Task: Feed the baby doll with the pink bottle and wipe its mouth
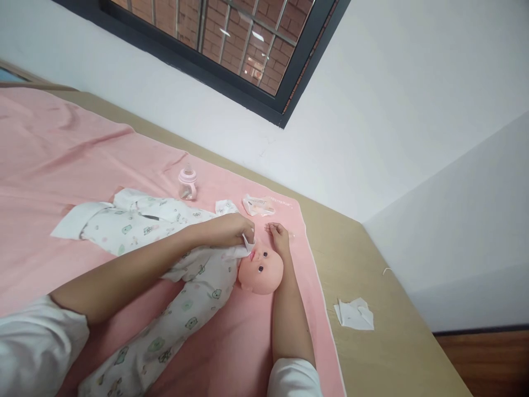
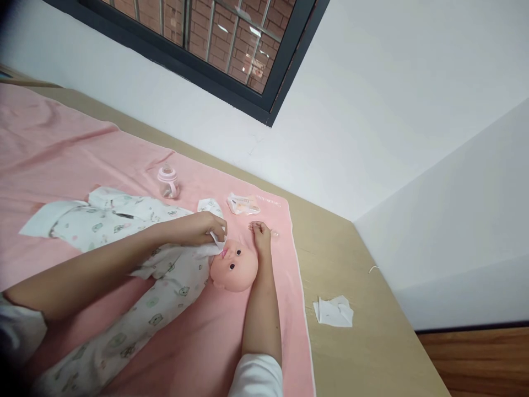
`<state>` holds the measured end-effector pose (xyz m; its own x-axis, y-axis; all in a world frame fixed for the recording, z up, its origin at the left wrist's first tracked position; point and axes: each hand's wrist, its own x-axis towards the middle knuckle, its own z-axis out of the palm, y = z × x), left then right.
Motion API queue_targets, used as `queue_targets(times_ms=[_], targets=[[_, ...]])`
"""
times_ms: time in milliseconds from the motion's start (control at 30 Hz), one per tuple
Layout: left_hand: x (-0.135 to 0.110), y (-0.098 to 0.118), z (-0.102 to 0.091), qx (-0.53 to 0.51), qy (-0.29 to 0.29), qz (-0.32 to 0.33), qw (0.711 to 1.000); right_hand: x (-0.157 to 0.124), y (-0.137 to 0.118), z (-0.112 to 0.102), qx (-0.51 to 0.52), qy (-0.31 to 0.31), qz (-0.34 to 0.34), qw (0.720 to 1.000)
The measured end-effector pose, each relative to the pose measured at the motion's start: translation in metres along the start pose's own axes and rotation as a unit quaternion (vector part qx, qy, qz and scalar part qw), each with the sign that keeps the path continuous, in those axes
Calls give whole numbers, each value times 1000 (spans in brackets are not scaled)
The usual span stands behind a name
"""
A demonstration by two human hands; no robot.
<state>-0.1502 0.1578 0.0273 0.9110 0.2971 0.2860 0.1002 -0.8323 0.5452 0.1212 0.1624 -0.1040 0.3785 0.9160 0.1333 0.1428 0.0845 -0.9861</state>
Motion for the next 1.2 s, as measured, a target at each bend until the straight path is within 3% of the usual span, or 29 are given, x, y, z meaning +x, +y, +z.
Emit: queue_targets(times_ms=[1000,1200], targets=[[-4,14,-2,-45,-56,27,997,0,3,0,-23,-14,-15,1000],[-2,16,-3,-36,-2,6,999,0,4,-1,-32,-12,-14,999]])
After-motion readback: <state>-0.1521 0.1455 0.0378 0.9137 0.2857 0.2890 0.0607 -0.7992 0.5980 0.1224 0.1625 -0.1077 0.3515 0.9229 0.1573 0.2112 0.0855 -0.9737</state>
